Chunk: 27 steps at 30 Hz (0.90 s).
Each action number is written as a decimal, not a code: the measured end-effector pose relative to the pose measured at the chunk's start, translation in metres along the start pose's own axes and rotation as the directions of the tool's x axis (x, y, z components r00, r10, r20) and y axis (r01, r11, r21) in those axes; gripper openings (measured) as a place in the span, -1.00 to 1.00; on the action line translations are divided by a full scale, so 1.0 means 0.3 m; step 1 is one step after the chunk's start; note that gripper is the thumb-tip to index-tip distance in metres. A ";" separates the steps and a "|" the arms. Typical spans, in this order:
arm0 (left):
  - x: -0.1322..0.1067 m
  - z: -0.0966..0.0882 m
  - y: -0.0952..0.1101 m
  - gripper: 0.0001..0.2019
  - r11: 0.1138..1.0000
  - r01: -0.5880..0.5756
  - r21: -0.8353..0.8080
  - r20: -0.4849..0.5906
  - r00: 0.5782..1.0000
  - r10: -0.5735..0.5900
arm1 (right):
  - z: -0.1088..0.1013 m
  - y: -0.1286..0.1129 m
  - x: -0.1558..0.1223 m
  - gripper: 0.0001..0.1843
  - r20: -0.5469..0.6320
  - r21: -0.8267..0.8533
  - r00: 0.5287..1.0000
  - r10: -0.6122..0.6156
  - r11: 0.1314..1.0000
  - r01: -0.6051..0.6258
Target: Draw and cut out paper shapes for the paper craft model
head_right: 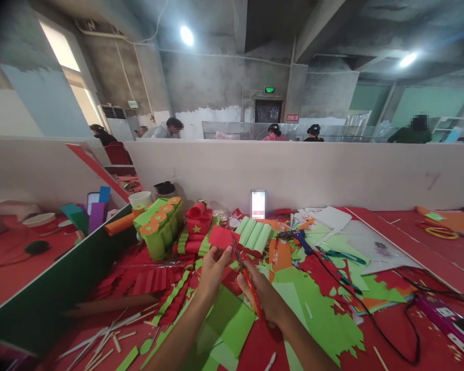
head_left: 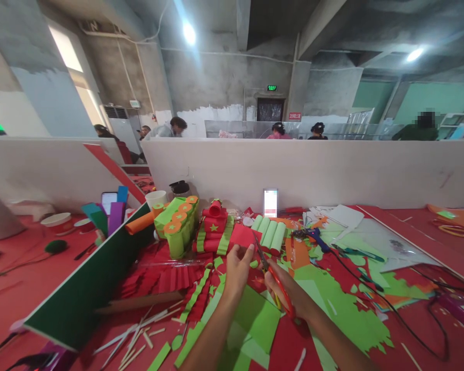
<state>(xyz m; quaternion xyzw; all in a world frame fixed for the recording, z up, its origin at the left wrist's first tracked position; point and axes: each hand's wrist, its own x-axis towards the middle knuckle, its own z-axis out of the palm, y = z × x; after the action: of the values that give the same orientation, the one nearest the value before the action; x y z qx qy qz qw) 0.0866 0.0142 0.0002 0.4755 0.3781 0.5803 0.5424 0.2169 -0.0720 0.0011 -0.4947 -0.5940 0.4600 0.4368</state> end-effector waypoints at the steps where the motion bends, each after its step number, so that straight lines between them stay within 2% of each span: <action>1: -0.002 0.002 -0.002 -0.60 1.000 0.010 -0.011 -0.005 1.000 -0.010 | 0.001 0.000 0.001 -0.48 0.003 0.001 1.000 -0.008 1.000 0.008; 13: -0.008 0.005 -0.011 -0.60 0.999 0.029 -0.017 -0.021 0.999 -0.029 | 0.006 0.017 0.007 -0.53 0.000 0.054 1.000 -0.004 0.999 0.004; 27: -0.015 0.013 0.007 -0.60 0.992 0.078 -0.103 -0.040 0.996 -0.082 | 0.008 0.010 0.011 -0.63 -0.038 -0.043 0.997 -0.072 0.997 0.070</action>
<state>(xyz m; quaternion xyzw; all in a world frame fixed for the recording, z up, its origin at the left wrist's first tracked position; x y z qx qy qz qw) 0.0894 0.0092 0.0025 0.4191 0.3788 0.5868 0.5802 0.2148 -0.0686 -0.0021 -0.4911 -0.6119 0.4221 0.4542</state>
